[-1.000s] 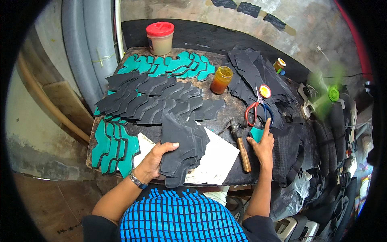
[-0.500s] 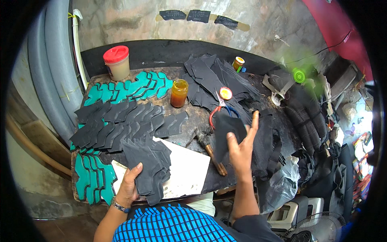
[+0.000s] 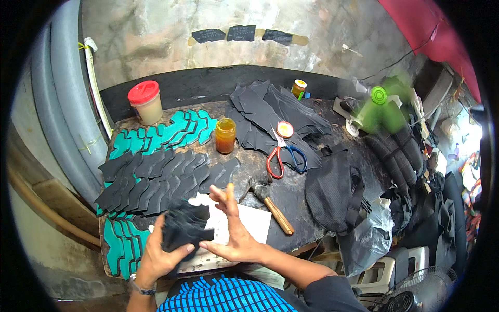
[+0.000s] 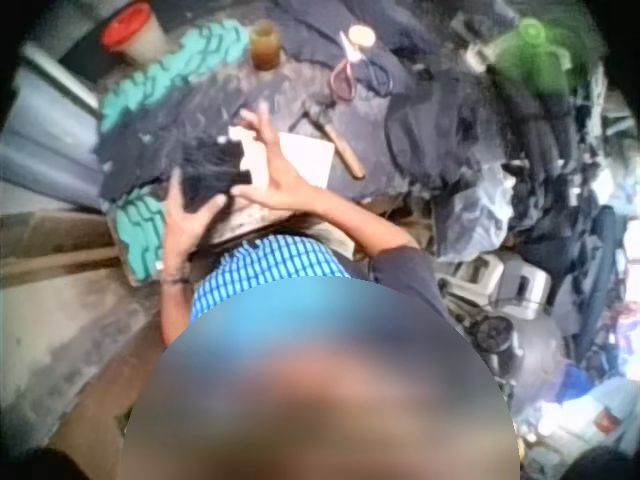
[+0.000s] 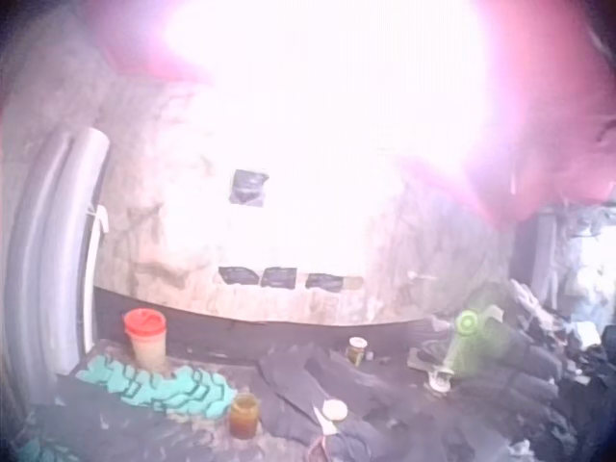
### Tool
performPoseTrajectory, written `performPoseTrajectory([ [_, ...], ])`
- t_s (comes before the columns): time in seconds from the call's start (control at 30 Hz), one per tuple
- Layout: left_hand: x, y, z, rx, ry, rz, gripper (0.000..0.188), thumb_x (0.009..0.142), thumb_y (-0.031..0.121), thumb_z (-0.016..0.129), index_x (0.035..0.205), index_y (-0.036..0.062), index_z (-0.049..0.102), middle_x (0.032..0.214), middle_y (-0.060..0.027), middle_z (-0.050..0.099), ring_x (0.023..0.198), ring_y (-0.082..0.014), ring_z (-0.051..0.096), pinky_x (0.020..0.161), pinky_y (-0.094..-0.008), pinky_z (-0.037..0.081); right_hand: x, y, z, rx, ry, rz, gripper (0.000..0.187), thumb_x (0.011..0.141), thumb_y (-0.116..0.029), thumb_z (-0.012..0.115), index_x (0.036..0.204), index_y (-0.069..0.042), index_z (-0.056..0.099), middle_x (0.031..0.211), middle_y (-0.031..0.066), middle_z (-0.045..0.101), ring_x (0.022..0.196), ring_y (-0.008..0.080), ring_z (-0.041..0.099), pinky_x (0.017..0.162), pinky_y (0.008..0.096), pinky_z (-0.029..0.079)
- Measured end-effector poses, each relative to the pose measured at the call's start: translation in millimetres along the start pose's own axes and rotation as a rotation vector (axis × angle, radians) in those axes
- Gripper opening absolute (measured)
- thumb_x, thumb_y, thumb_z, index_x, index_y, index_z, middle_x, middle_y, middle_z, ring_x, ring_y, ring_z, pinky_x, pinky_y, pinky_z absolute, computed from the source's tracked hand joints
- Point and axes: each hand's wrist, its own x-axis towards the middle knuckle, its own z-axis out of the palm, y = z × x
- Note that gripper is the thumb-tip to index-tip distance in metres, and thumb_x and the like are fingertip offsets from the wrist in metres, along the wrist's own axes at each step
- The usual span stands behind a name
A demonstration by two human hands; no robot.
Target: The person repeatedly picks up black rubber pieces from a table, aligns them, and stacks them into a growing pile. The person also briefly handles a small jar and a hammer but does not use them on the rubber pieces. The task continues with the person sorting and stacking the rubber pieces throughout the clip.
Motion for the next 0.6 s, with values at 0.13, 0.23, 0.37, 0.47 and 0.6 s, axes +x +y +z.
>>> performPoseTrajectory([
  [0.13, 9.6, 16.8, -6.1, 0.473, -0.287, 0.271, 0.087, 0.07, 0.011, 0.081, 0.141, 0.0027, 0.031, 0.11, -0.0236, 0.064, 0.098, -0.043, 0.065, 0.081, -0.0445, 0.053, -1.8, 14.6, -9.5, 0.152, -0.177, -0.033, 0.134, 0.07, -0.007, 0.075, 0.147, -0.018, -0.034, 0.152, 0.0288, 0.025, 0.134, 0.0394, 0.039, 0.112, 0.0499, 0.029],
  [0.23, 17.1, 3.4, 7.5, 0.52, -0.308, 0.222, 0.092, 0.069, 0.022, 0.085, 0.14, 0.0, 0.03, 0.116, -0.028, 0.058, 0.105, -0.0451, 0.06, 0.085, -0.046, 0.051, -11.5, 25.9, -3.9, 0.235, -0.182, 0.147, 0.133, 0.068, 0.002, 0.071, 0.147, -0.02, -0.033, 0.139, 0.0233, 0.039, 0.122, 0.0326, 0.05, 0.099, 0.0462, 0.046],
  [0.37, 17.4, -16.6, 4.6, 0.484, -0.249, 0.235, 0.113, 0.061, 0.036, 0.09, 0.145, 0.0007, 0.024, 0.127, -0.028, 0.05, 0.119, -0.0431, 0.052, 0.095, -0.0463, 0.046, -22.7, 34.3, 6.4, 0.361, -0.171, 0.307, 0.134, 0.069, 0.012, 0.071, 0.147, -0.025, -0.032, 0.133, 0.0191, 0.041, 0.117, 0.0284, 0.052, 0.093, 0.0388, 0.053],
  [0.47, 8.3, -21.7, -5.0, 0.544, -0.148, 0.173, 0.114, 0.06, 0.038, 0.09, 0.146, 0.0014, 0.025, 0.129, -0.0252, 0.051, 0.117, -0.0418, 0.053, 0.097, -0.0469, 0.044, -24.9, 35.6, 11.4, 0.249, -0.122, 0.276, 0.138, 0.068, 0.011, 0.075, 0.148, -0.026, -0.031, 0.129, 0.0156, 0.042, 0.119, 0.0262, 0.052, 0.099, 0.0401, 0.048],
  [0.6, -2.5, -25.7, -7.4, 0.455, -0.168, 0.133, 0.1, 0.065, 0.032, 0.086, 0.143, 0.0021, 0.03, 0.116, -0.0196, 0.054, 0.106, -0.0374, 0.056, 0.089, -0.0461, 0.045, -22.0, 34.9, 11.7, 0.354, -0.134, 0.261, 0.141, 0.066, 0.004, 0.081, 0.149, -0.026, -0.028, 0.144, 0.0202, 0.032, 0.126, 0.0301, 0.046, 0.101, 0.0417, 0.046],
])
